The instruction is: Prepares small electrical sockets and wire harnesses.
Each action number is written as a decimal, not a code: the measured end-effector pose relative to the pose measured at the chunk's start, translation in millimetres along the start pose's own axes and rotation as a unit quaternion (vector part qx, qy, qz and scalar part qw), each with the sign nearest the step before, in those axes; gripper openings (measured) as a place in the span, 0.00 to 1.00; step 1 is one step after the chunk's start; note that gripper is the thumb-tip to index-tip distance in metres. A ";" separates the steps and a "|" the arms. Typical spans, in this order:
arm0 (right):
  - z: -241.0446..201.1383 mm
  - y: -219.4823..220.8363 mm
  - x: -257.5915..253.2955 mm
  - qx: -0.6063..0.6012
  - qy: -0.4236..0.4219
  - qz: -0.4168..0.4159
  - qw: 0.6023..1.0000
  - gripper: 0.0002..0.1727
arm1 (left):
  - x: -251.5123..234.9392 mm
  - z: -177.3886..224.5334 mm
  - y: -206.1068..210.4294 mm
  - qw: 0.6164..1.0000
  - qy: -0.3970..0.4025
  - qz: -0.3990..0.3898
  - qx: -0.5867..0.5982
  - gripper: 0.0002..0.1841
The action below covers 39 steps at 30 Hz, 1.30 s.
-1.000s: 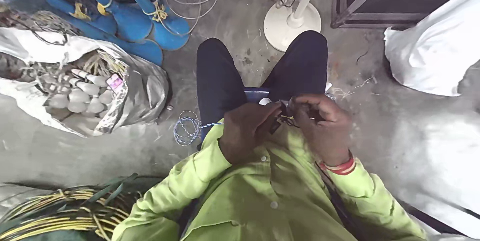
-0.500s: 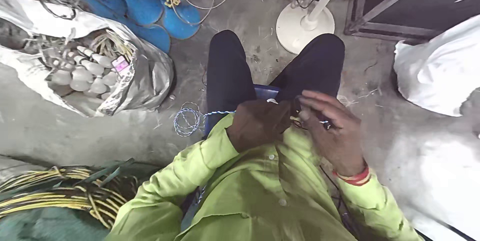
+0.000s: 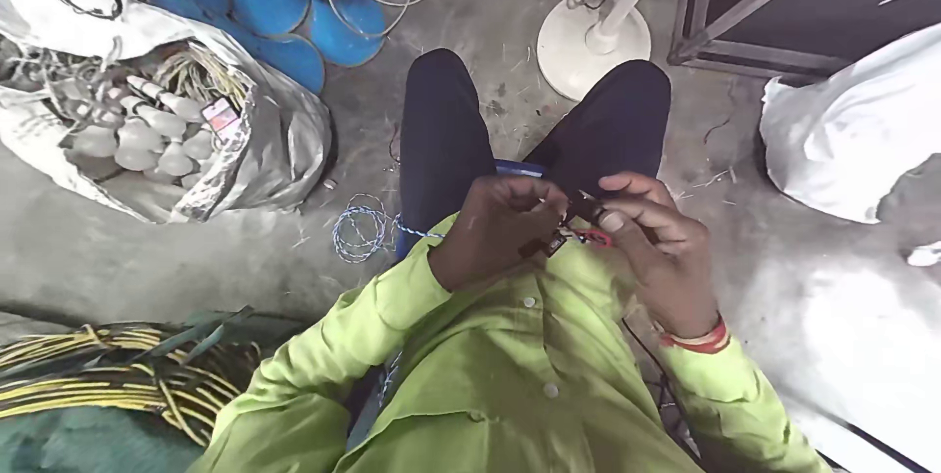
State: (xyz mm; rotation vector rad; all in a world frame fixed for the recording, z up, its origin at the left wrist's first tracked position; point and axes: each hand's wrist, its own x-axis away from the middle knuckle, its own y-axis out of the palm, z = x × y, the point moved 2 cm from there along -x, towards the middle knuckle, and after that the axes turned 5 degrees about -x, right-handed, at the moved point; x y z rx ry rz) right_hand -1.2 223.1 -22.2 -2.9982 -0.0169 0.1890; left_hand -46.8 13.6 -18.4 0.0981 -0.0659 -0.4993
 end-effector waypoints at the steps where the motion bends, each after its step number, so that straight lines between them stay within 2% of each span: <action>1: -0.5 -1.9 0.1 -0.004 -0.004 0.031 0.999 0.09 | 1.1 -2.3 -3.2 1.000 -0.016 -0.008 0.016 0.07; 4: -6.9 -17.6 -2.8 0.008 -0.077 0.120 0.990 0.10 | 5.1 -10.1 -16.4 0.997 -0.050 -0.026 0.059 0.11; 7: -23.2 -25.5 -0.3 0.001 -0.118 0.133 0.984 0.10 | 6.1 -14.0 -23.0 0.996 -0.049 -0.028 0.075 0.15; 10: -29.9 -12.5 12.1 -0.115 -0.010 0.097 0.989 0.11 | 3.8 -21.1 -19.2 0.993 -0.058 -0.021 0.104 0.16; 13: -16.8 12.4 29.3 -0.243 0.151 0.078 0.955 0.12 | 2.8 -23.1 -14.0 0.983 -0.105 -0.012 0.152 0.19; 16: -0.9 31.9 41.3 -0.273 0.278 0.063 0.919 0.10 | 0.4 -19.2 -11.6 0.984 -0.105 0.029 0.140 0.17; 18: 4.3 37.9 40.9 -0.257 0.329 0.036 0.908 0.20 | 0.8 -18.0 -10.2 0.989 -0.089 0.043 0.107 0.16; 19: 5.9 39.2 38.1 -0.256 0.335 0.030 0.906 0.21 | 3.0 -18.1 -10.4 0.992 -0.080 0.032 0.090 0.16; 24: 11.2 42.2 21.5 -0.321 0.300 0.078 0.895 0.10 | 4.4 -19.8 -0.2 0.990 -0.105 0.015 0.091 0.17; 26: 13.8 40.9 19.4 -0.300 0.288 0.111 0.903 0.10 | 6.5 -20.4 3.5 0.990 -0.124 0.014 0.064 0.17; 30: 10.9 30.5 15.4 -0.203 0.177 0.088 0.959 0.09 | 9.8 -17.6 5.1 0.996 -0.069 0.020 -0.057 0.09; 33: 5.5 19.2 7.0 -0.069 0.103 0.042 0.991 0.09 | 9.1 -15.6 6.2 0.994 -0.016 0.031 -0.106 0.07; 36: 5.4 19.1 3.4 0.022 0.070 -0.008 0.997 0.09 | 6.3 -16.5 3.4 0.998 -0.012 0.051 -0.044 0.09; 39: 10.9 25.2 5.4 0.005 0.113 -0.014 0.994 0.09 | 2.1 -17.0 2.7 0.991 -0.101 0.066 0.052 0.11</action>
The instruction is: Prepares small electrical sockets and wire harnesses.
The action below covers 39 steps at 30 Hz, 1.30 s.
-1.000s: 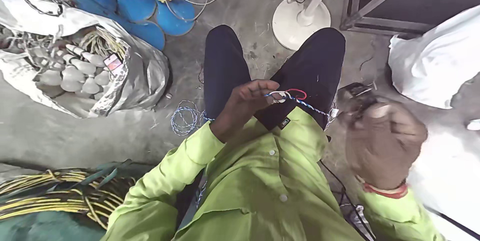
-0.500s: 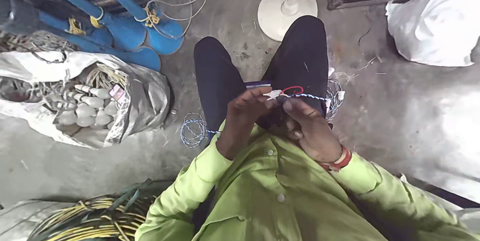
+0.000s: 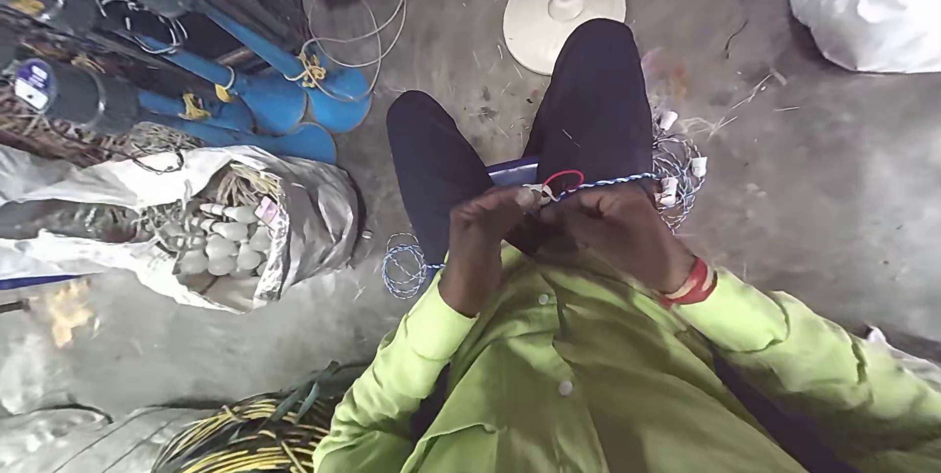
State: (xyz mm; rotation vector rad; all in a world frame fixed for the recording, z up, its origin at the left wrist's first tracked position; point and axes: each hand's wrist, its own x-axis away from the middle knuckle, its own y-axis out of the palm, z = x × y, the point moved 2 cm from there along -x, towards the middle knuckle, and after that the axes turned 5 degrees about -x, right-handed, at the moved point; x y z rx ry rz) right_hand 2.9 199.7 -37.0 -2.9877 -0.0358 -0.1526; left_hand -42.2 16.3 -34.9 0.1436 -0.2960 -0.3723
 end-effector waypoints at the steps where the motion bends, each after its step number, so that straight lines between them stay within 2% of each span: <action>1: 5.2 1.3 1.1 -0.015 0.011 0.001 1.000 0.09 | -1.8 1.2 0.0 0.999 -0.036 0.002 0.025 0.11; 5: 12.9 0.5 7.2 -0.034 0.011 0.000 0.999 0.09 | -8.9 13.1 -0.8 0.991 -0.099 -0.015 0.086 0.13; 10: 1.8 -9.0 7.4 -0.031 0.023 0.003 0.999 0.06 | -14.8 35.1 -2.1 0.990 -0.078 -0.052 0.102 0.12; 14: 1.0 -30.7 2.1 -0.037 0.062 -0.007 0.997 0.06 | -15.1 23.5 -6.3 0.993 -0.058 -0.094 0.048 0.11; 17: -2.4 -34.1 11.0 -0.039 0.057 0.028 0.997 0.09 | -8.4 21.3 -10.5 0.996 -0.032 -0.087 0.008 0.13; 20: -7.7 -30.9 22.9 -0.138 0.074 0.022 0.987 0.11 | -8.5 19.8 -12.1 0.996 0.027 -0.062 -0.063 0.13; 24: -13.6 -17.0 31.2 -0.311 0.102 -0.015 0.945 0.16 | -7.8 15.7 -12.6 0.982 0.104 -0.059 -0.146 0.12; 28: -8.2 -5.4 28.8 -0.308 0.147 0.011 0.940 0.13 | -6.4 15.1 -14.2 0.968 0.154 -0.042 -0.195 0.11; 34: -4.0 -0.4 24.6 -0.302 0.140 -0.004 0.943 0.14 | 0.9 18.6 -10.3 0.955 0.163 -0.073 -0.237 0.10; 39: -2.6 1.8 27.8 -0.291 0.126 -0.018 0.948 0.15 | 3.6 20.5 -11.2 0.954 0.146 -0.090 -0.246 0.18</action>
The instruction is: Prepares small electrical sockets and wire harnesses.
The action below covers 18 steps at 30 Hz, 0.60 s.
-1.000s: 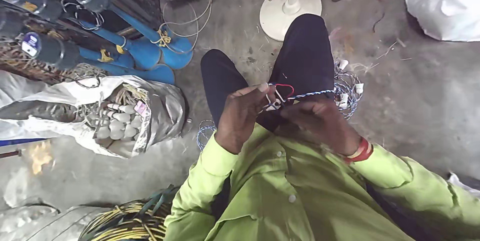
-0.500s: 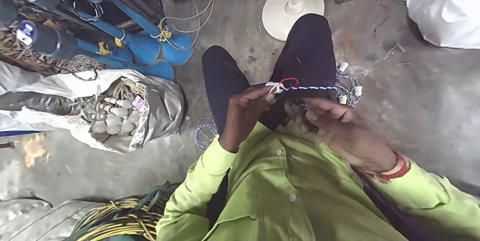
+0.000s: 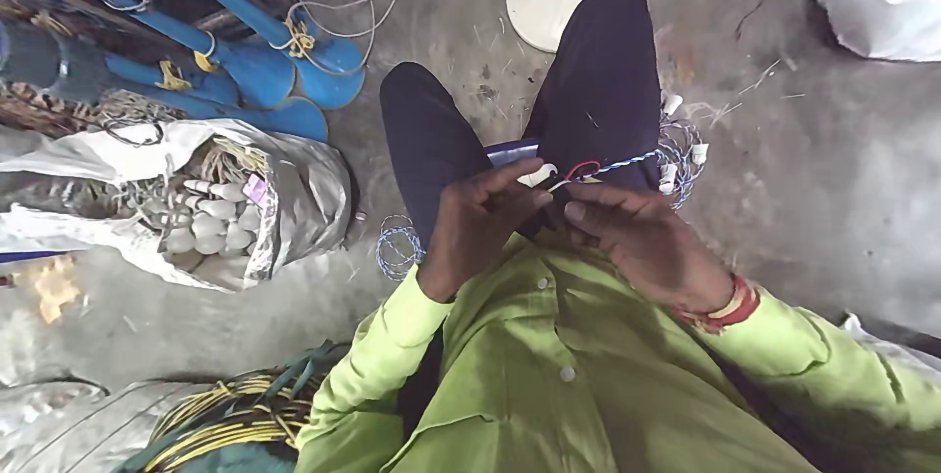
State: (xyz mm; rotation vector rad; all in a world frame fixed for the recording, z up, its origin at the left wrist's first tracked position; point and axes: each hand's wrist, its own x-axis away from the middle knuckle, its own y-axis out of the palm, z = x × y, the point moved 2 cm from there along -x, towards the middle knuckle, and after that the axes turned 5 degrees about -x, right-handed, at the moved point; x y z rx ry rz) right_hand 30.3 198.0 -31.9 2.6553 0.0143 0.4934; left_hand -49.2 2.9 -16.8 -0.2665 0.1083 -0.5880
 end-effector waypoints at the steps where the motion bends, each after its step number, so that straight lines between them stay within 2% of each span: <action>1: 1.0 -0.5 0.2 0.004 -0.004 -0.003 1.000 0.15 | 0.1 0.4 -0.1 1.000 -0.007 -0.004 0.004 0.19; 6: 4.5 -3.0 0.1 0.034 -0.022 -0.018 0.999 0.14 | 2.1 -1.9 -1.6 0.995 -0.051 -0.042 0.076 0.16; 10: 4.3 0.1 1.6 0.079 -0.032 -0.006 0.996 0.13 | 0.0 -5.5 0.3 0.995 -0.043 -0.027 0.086 0.10; 13: 6.7 4.6 5.3 0.096 -0.034 0.016 0.995 0.13 | -0.9 -8.2 2.5 0.999 -0.036 -0.002 0.033 0.08; 15: 7.2 6.0 9.1 0.121 -0.067 0.017 0.990 0.13 | -0.8 -10.4 4.5 0.999 -0.033 0.015 -0.029 0.08; 18: -2.5 4.7 11.1 0.030 -0.146 -0.017 0.989 0.13 | -1.4 -11.5 5.4 0.994 0.006 0.030 -0.109 0.07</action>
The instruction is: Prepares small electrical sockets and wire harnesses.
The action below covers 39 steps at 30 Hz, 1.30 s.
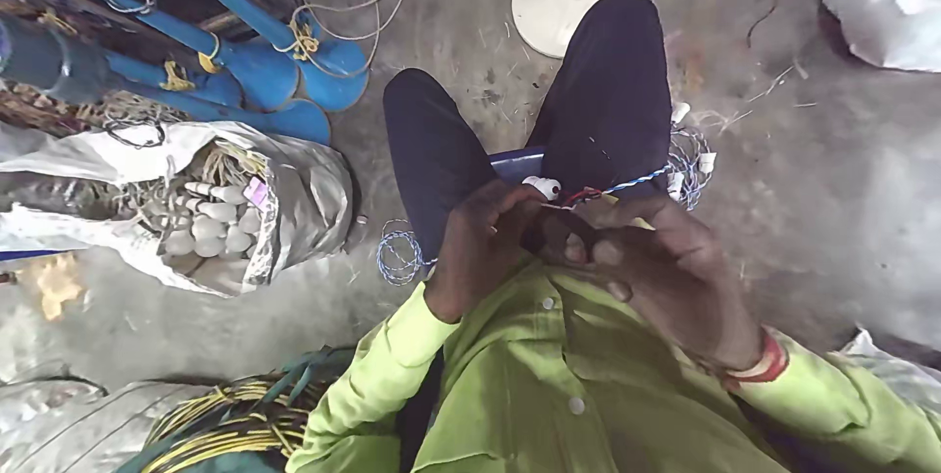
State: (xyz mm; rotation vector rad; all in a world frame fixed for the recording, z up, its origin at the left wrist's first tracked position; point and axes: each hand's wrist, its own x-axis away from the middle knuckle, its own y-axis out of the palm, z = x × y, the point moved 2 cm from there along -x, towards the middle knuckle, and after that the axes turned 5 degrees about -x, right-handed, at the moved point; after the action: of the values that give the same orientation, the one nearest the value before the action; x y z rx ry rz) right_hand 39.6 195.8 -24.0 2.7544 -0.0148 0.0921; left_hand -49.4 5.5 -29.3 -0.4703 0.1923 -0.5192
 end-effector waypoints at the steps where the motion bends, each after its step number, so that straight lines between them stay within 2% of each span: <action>1: -5.3 -1.7 -3.6 -0.045 -0.015 0.002 0.999 0.16 | 0.0 0.3 -0.3 1.000 0.019 0.002 -0.010 0.08; 3: -15.3 -5.3 -14.7 -0.112 -0.016 0.003 0.994 0.25 | 0.8 3.4 -1.3 0.999 0.048 -0.002 -0.012 0.08; 5: -16.5 -10.5 -24.7 -0.115 0.004 -0.028 0.993 0.40 | 0.5 5.1 -1.6 0.999 0.053 -0.011 0.003 0.09; 7: -13.7 -13.6 -28.2 -0.029 0.026 -0.053 0.998 0.51 | 1.8 2.8 0.4 0.997 0.028 -0.033 0.064 0.08; 10: -9.3 -13.7 -27.4 0.173 0.041 -0.064 0.982 0.59 | 3.6 0.5 4.2 0.985 -0.017 -0.067 0.158 0.08; 12: -6.8 -12.7 -25.4 0.251 0.040 -0.075 0.964 0.59 | 5.3 0.8 7.1 0.991 -0.004 -0.050 0.122 0.09; 14: -5.7 -11.1 -24.6 0.290 0.028 -0.090 0.952 0.58 | 7.4 2.5 9.1 0.999 0.044 0.008 0.008 0.07; 16: -2.0 -9.7 -25.4 0.304 0.005 -0.105 0.947 0.54 | 7.1 4.3 10.1 0.987 0.109 0.069 -0.094 0.05; 19: 0.9 -4.2 -27.0 0.290 -0.007 -0.110 0.951 0.49 | 7.4 4.4 12.3 0.960 0.186 0.129 -0.162 0.08; 21: 1.9 -1.2 -28.5 0.284 0.003 -0.114 0.952 0.47 | 6.7 6.1 12.3 0.948 0.211 0.132 -0.199 0.13; 23: 3.4 2.4 -29.6 0.285 -0.003 -0.096 0.954 0.46 | 5.8 6.3 11.7 0.938 0.238 0.127 -0.219 0.09; 25: 4.5 4.1 -29.4 0.276 -0.044 -0.058 0.958 0.43 | 6.0 3.3 9.4 0.934 0.250 0.121 -0.226 0.06; 26: 4.3 4.1 -27.6 0.277 -0.077 -0.026 0.957 0.39 | 5.7 1.8 8.0 0.935 0.247 0.123 -0.223 0.06; 28: 5.2 2.7 -19.7 0.285 -0.161 0.043 0.944 0.22 | 4.9 0.9 5.2 0.944 0.214 0.134 -0.211 0.06; 30: 9.6 0.9 -10.4 0.284 -0.166 0.043 0.943 0.12 | 2.4 1.0 2.4 0.963 0.151 0.132 -0.178 0.06; 32: 21.1 3.7 -4.5 0.269 -0.086 0.019 0.959 0.13 | 1.9 1.2 -0.2 0.989 0.066 0.101 -0.091 0.06; 34: 31.8 7.8 -5.6 0.222 -0.040 0.028 0.974 0.17 | -0.8 0.5 -1.1 0.997 -0.029 0.056 0.055 0.06; 37: 33.9 16.3 -6.6 0.166 -0.003 0.047 0.985 0.19 | 1.1 -2.1 -0.5 0.953 -0.167 0.018 0.251 0.07; 39: 32.1 18.3 -10.0 0.161 0.007 0.041 0.986 0.17 | 1.7 -0.5 0.1 0.925 -0.205 0.014 0.319 0.07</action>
State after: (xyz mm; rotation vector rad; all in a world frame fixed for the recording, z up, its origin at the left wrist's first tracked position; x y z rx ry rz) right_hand 31.2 166.8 -47.5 3.0762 -0.1201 0.1490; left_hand -48.1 4.5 -29.9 0.0695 -0.3703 -0.4144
